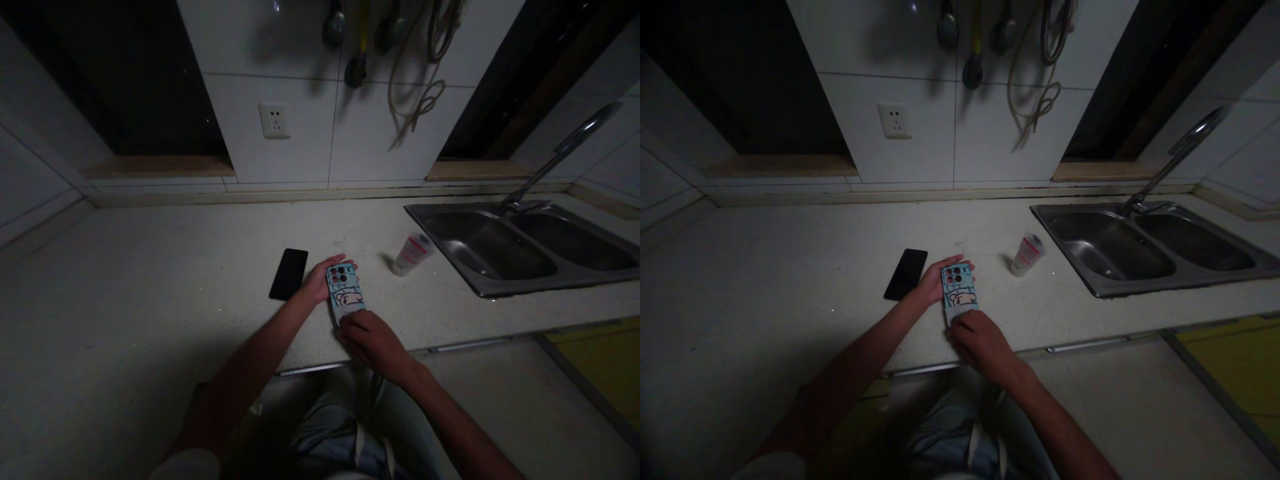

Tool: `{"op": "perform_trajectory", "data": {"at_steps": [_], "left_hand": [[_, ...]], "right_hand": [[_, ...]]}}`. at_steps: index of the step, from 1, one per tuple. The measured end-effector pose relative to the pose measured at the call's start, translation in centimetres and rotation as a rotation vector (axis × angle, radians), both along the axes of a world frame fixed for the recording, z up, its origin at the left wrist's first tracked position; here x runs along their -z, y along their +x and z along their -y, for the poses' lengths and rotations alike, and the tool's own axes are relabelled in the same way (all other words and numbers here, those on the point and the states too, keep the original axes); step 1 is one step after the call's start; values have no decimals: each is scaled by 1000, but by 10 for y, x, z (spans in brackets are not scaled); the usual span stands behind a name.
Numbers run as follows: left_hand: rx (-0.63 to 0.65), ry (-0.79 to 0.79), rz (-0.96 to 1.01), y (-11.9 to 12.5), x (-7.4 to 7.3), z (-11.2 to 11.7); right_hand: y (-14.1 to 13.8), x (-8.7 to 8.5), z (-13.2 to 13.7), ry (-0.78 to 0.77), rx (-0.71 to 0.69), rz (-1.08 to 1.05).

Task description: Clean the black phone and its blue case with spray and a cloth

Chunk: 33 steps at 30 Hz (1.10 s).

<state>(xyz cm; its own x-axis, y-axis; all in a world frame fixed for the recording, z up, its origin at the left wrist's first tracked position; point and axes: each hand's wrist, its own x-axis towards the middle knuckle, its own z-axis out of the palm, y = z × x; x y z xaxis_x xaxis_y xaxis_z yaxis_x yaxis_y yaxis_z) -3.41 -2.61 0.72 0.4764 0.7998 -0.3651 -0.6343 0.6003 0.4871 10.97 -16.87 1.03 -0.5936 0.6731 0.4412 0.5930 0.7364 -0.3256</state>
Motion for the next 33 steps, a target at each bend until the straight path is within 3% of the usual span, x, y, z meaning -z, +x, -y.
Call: {"op": "perform_trajectory", "data": {"at_steps": [3,11,17,25,33], "left_hand": [[2,-10,-2,0,-3,1],[11,-17,-43,1,-1,-5],[-11,-20,-49,2,1,-7],[-43,-54,-53,2,-4,-6],[29,-58,-29,1,-5,-1]], "right_hand": [[-4,0,-17,39,34,-22],[5,-11,-78,-47,372,-128],[11,-16,-104,-47,396,-129],[-18,-20,-94,-6,247,-39],[-30,-12,-56,5,68,-2]]}}
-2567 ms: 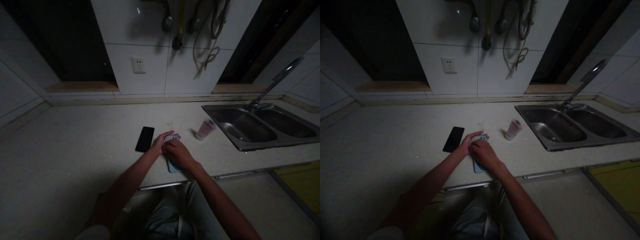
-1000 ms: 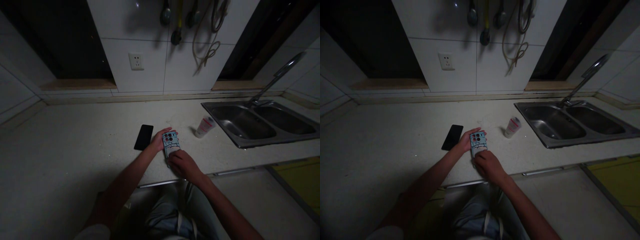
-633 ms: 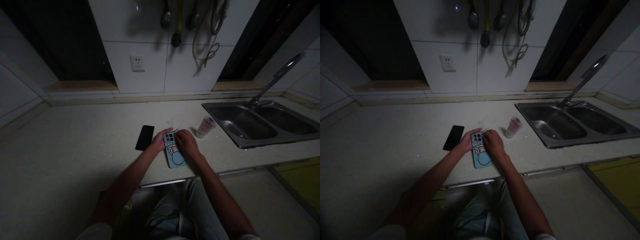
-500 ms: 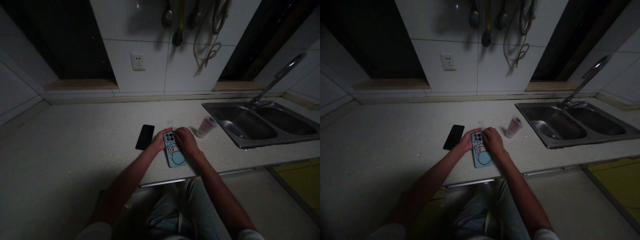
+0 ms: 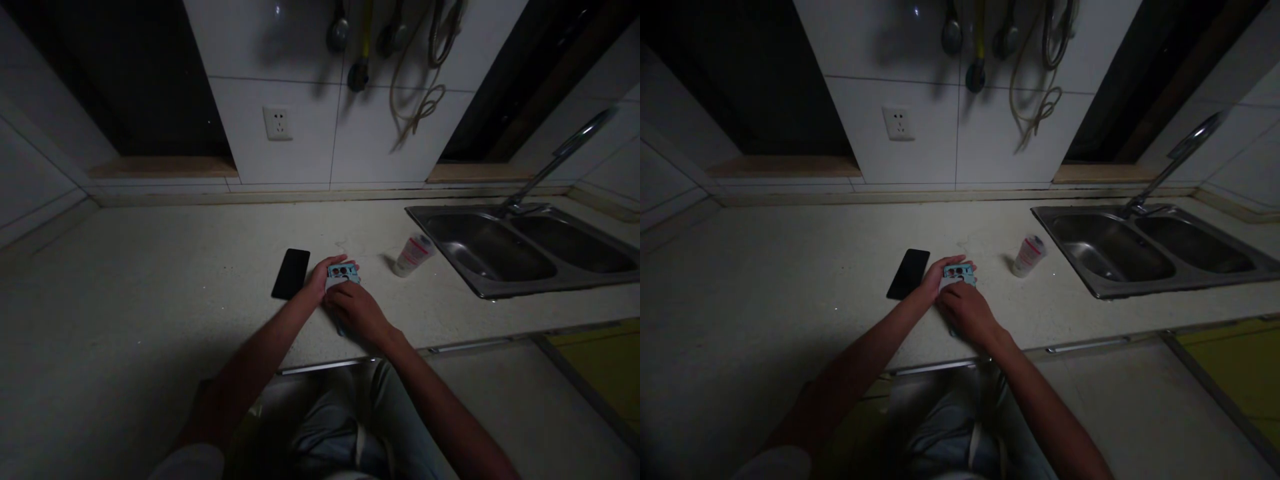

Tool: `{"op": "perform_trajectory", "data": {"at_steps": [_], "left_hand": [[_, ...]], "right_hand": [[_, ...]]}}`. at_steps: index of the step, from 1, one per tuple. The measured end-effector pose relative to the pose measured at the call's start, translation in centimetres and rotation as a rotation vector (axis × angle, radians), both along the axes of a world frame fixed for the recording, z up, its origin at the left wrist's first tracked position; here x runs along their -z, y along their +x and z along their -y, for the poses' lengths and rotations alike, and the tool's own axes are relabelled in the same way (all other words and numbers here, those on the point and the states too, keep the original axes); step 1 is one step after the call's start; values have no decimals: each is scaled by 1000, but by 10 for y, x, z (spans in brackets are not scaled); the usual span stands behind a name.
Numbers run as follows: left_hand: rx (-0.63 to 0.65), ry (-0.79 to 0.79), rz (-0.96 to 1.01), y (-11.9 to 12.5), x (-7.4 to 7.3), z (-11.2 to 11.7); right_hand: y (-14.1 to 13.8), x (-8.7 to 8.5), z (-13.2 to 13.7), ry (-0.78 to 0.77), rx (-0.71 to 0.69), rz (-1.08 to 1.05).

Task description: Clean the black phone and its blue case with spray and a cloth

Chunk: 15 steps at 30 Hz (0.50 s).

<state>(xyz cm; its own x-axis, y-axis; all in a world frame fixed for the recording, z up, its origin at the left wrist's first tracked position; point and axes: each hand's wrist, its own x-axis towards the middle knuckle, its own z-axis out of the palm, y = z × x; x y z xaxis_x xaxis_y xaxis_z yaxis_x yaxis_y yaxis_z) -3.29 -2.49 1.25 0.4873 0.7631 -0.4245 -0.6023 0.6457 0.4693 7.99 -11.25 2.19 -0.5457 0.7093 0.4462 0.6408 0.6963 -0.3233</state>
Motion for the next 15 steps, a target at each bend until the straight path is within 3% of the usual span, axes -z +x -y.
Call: {"op": "perform_trajectory", "data": {"at_steps": [8,15], "left_hand": [[-9,32,31,-2,-1,2],[-2,73,9,-2,-1,2]], "right_hand": [[22,6,45,12,-102,17],[44,10,62,-18,-37,15]]}}
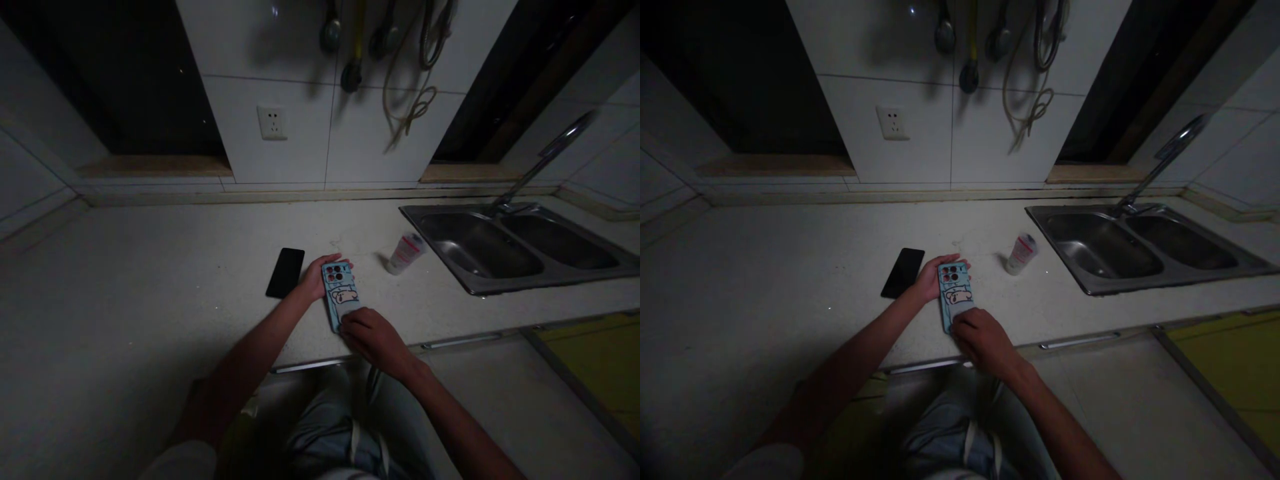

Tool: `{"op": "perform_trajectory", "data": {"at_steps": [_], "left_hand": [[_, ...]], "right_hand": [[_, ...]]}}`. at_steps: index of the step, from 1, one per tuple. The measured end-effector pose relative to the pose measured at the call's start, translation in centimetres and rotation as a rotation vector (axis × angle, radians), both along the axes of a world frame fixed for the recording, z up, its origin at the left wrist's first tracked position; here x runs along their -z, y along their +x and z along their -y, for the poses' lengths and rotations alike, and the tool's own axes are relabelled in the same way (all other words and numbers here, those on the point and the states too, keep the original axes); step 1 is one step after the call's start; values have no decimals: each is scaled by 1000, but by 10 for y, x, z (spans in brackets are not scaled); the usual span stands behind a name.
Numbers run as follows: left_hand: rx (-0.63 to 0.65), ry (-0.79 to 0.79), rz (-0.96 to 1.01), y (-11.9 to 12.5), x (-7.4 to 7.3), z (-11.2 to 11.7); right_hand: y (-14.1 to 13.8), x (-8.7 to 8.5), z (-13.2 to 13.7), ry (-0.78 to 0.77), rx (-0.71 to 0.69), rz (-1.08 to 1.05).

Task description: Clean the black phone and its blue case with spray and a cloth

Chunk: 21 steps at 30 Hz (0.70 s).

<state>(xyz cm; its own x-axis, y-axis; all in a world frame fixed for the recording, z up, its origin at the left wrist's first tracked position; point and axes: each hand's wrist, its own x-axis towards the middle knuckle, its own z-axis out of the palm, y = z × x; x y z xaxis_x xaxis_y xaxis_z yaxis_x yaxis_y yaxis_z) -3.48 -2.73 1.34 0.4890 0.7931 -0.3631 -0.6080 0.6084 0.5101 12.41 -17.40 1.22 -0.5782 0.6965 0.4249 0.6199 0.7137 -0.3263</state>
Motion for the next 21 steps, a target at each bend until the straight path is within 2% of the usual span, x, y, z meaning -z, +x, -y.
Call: {"op": "perform_trajectory", "data": {"at_steps": [4,10,15,18,21], "left_hand": [[-8,10,9,0,-1,1],[-2,-29,-35,2,-5,1],[-46,25,-4,1,-6,1],[-45,3,-4,0,-2,1],[-37,19,13,-2,2,1]], "right_hand": [[5,2,-17,28,114,-73],[3,-6,-65,33,321,-139],[-27,-16,-84,50,261,-109],[-43,-16,-80,40,154,-78],[-45,-12,-70,36,131,-101]]}}
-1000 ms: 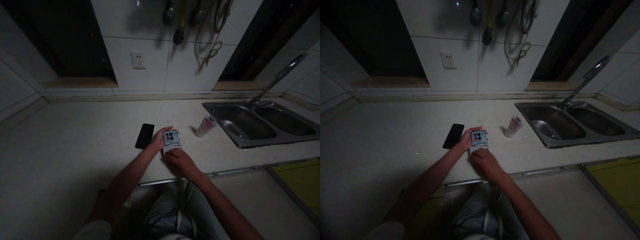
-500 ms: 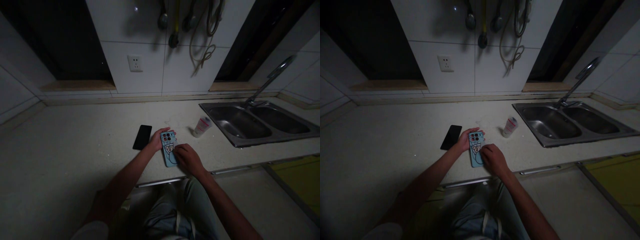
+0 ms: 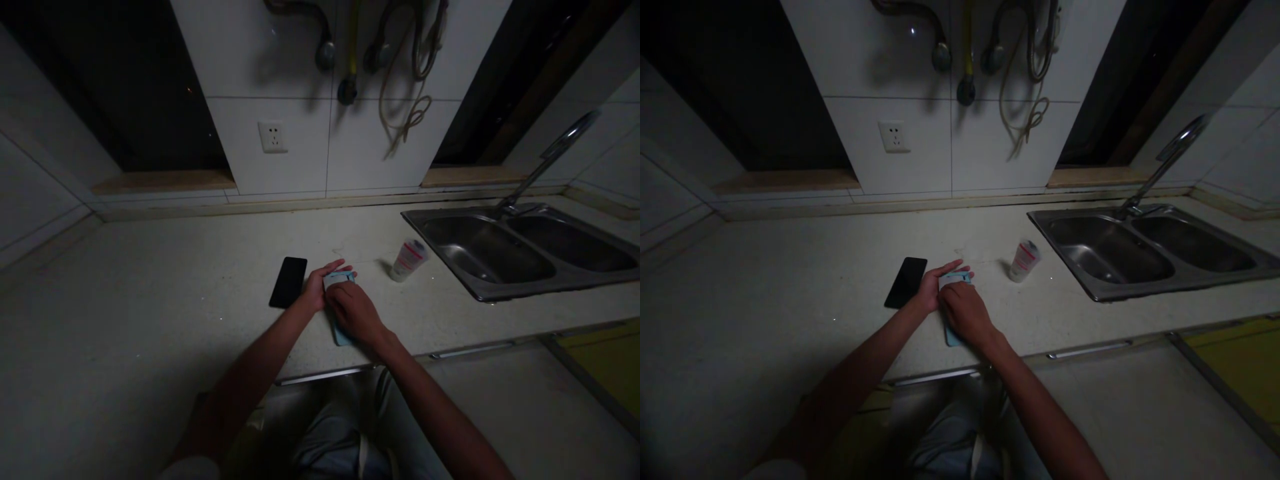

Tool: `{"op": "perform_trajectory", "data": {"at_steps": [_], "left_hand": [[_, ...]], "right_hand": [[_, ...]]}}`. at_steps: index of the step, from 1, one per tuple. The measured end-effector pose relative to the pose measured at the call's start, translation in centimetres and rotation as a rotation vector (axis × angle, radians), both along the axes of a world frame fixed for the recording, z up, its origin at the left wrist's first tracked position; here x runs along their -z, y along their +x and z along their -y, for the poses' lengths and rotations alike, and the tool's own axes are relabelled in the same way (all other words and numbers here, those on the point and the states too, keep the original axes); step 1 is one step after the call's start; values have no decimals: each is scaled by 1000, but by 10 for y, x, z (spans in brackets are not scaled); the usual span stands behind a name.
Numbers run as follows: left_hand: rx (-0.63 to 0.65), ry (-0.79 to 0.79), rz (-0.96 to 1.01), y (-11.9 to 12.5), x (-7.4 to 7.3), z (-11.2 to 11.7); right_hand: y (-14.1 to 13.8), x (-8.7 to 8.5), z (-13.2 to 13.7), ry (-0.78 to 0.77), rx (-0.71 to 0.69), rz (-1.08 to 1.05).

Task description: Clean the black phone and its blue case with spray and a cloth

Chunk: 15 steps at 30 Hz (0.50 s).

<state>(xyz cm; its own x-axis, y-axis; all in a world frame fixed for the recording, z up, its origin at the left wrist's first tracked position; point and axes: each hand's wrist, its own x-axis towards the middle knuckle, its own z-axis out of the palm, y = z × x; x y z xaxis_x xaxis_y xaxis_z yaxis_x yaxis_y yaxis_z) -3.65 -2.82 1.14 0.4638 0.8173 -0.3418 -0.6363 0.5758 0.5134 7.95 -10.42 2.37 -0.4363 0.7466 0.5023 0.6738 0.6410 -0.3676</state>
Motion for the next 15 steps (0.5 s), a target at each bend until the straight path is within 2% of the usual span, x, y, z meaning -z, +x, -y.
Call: {"op": "perform_trajectory", "data": {"at_steps": [4,6,8,11,15], "left_hand": [[-2,59,15,-1,2,0],[-23,55,13,-1,1,0],[-59,44,14,-1,1,-1],[-110,45,19,-2,0,-2],[-144,74,27,-2,-1,-2]], "right_hand": [[14,4,18,-12,93,-143],[20,1,28,-89,174,-170],[22,-6,37,-253,267,-112],[18,-18,46,-475,371,84],[9,-25,49,-542,425,274]]}}
